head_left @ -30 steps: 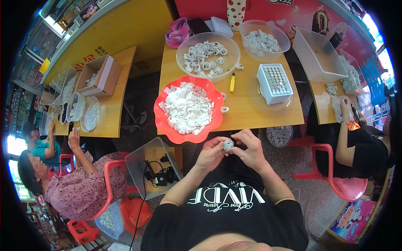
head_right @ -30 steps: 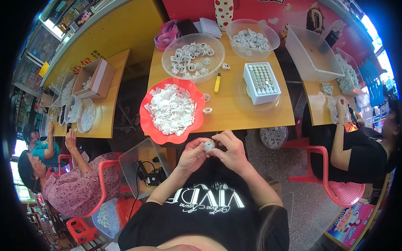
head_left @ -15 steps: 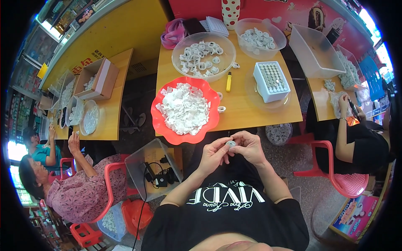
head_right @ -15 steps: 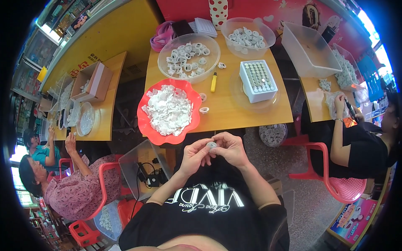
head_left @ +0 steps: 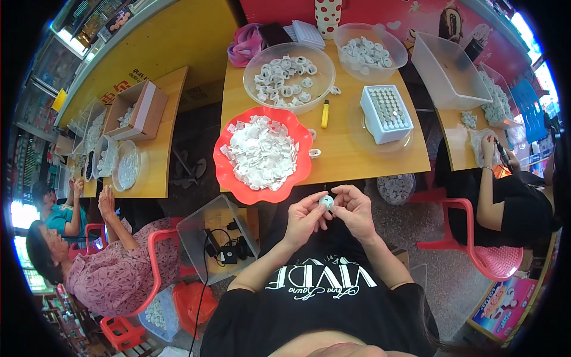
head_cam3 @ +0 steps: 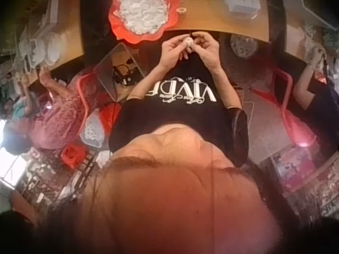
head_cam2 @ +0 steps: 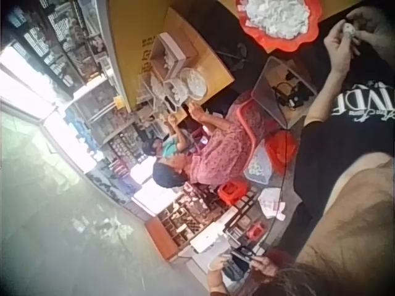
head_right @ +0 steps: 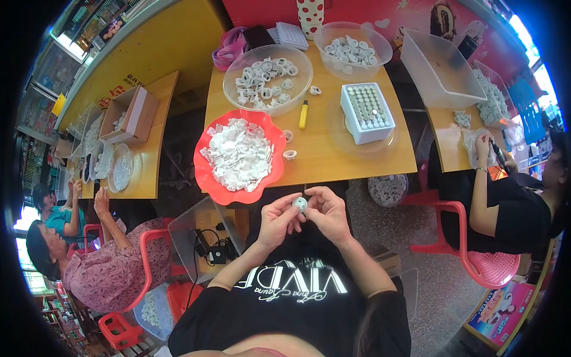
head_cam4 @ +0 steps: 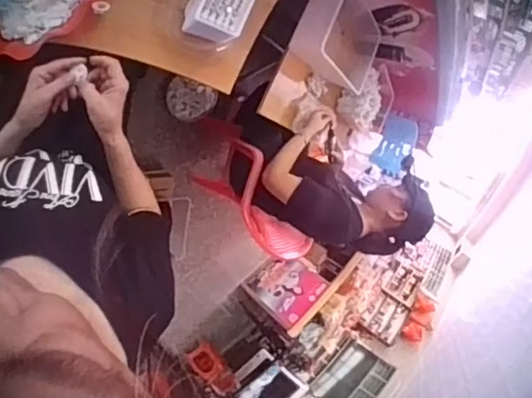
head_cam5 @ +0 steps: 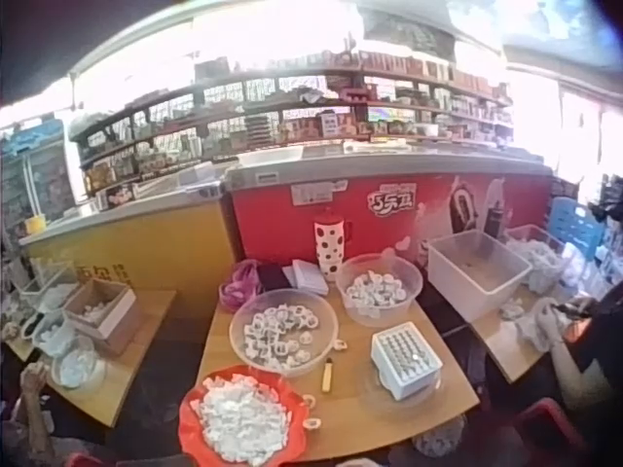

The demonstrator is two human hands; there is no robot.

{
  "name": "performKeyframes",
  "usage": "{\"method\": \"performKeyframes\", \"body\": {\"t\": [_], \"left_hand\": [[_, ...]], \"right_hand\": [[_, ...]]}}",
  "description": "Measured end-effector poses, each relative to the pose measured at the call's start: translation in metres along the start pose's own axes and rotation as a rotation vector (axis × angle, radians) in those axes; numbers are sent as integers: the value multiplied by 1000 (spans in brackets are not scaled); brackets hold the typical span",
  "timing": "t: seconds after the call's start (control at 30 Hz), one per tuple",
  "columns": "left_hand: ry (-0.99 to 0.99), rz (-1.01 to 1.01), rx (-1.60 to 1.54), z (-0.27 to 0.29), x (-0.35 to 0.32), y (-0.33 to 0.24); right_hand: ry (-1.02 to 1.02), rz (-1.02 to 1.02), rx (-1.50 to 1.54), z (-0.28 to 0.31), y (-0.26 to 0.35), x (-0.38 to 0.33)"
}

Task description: The person assembles small plastic components by hand, taking white parts and rings from trays and bins at a workstation.

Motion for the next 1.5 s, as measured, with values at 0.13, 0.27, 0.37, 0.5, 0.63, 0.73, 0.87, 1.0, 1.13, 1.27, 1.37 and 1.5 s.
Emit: {"method": "performKeyframes", "body": {"t": [0.13, 0.27, 0.37, 0.5, 0.63, 0.73, 0.87, 1.0, 1.13, 1.27, 1.37, 1.5], "left_hand": [[4, -28, 9, -1, -5, 1], [-3, -30, 35, -4, -6, -1], [-24, -141, 52, -7, -3, -6], [9, -308, 268, -13, -5, -15], [-71, -365, 334, -10, -9, -12], [-15, -611, 648, -16, -15, -23], [21, -762, 753, -23, -23, -28], [66, -872, 797, -25, -29, -26], [105, -909, 837, -29, -30, -28], [21, -833, 722, -24, -27, -29], [4, -737, 662, -17, -24, -25], [16, -709, 656, -17, -23, -24]], "right_hand": [[-21, 12, -35, -1, 6, -1], [-58, 72, -214, -4, 9, -4], [-117, 124, -294, -7, 4, -7], [-159, 169, -262, -5, 1, -4], [-138, 127, -275, -4, 10, -4], [-141, 251, -441, -11, 31, -7], [-217, 410, -587, -15, 47, -12], [-241, 560, -682, -20, 57, -18], [-253, 583, -685, -18, 57, -19], [-170, 546, -636, -17, 58, -12], [-119, 508, -578, -16, 57, -11], [-110, 507, -566, -16, 60, -13]]}}
Point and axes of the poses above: each hand's wrist, its own x-axis towards the middle knuckle, its own z-axis out of the back of the hand, y = z × x, the point moved 6 cm from there along x, towards the middle knuckle, and after that the axes turned 11 degrees about -x, right-handed, at the moved point
